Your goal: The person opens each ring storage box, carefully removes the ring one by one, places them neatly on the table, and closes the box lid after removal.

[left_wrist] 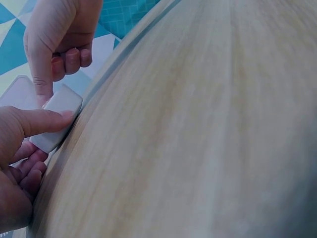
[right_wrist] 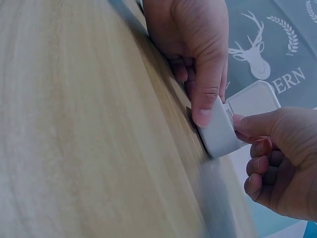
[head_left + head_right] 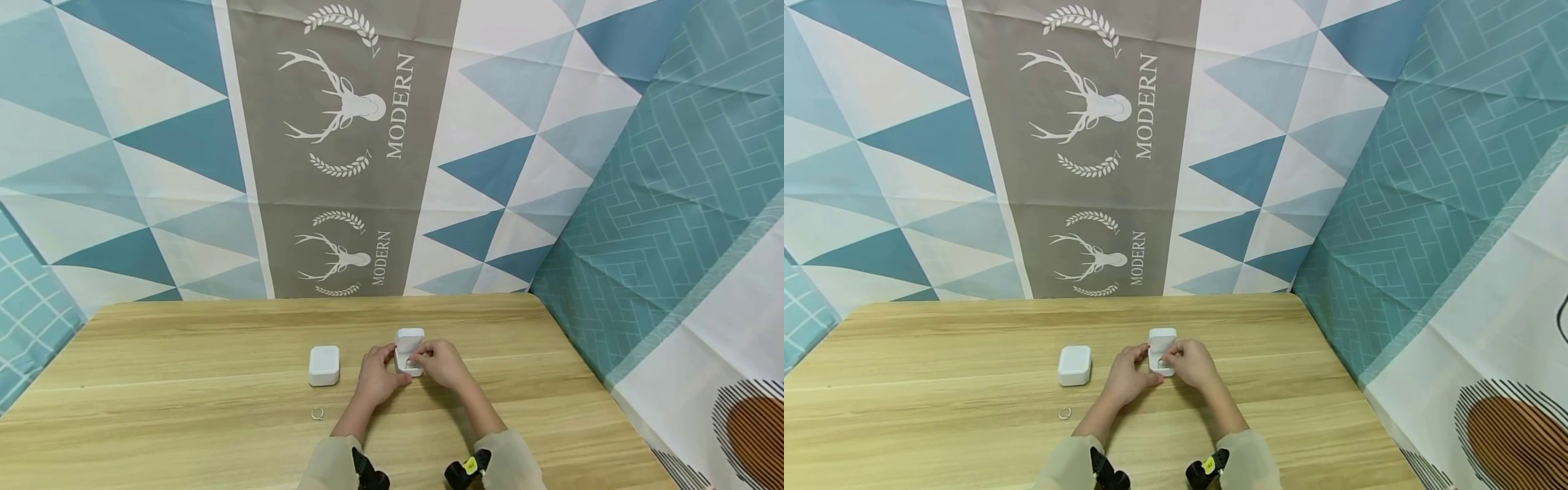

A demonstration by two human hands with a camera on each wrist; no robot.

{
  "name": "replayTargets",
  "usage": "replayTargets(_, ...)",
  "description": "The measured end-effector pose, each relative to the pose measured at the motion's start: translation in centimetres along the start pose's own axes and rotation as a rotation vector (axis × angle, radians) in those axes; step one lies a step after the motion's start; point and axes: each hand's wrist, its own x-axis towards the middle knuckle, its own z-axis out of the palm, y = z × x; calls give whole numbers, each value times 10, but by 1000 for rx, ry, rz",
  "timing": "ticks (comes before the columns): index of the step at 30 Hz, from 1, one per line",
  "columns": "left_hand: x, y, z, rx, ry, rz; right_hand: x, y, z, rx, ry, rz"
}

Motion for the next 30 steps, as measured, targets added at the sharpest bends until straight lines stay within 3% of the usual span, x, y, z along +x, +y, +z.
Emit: replayTargets(30,1,-2,1,3,-6,-2,-4,-5,-10,0,-15,8)
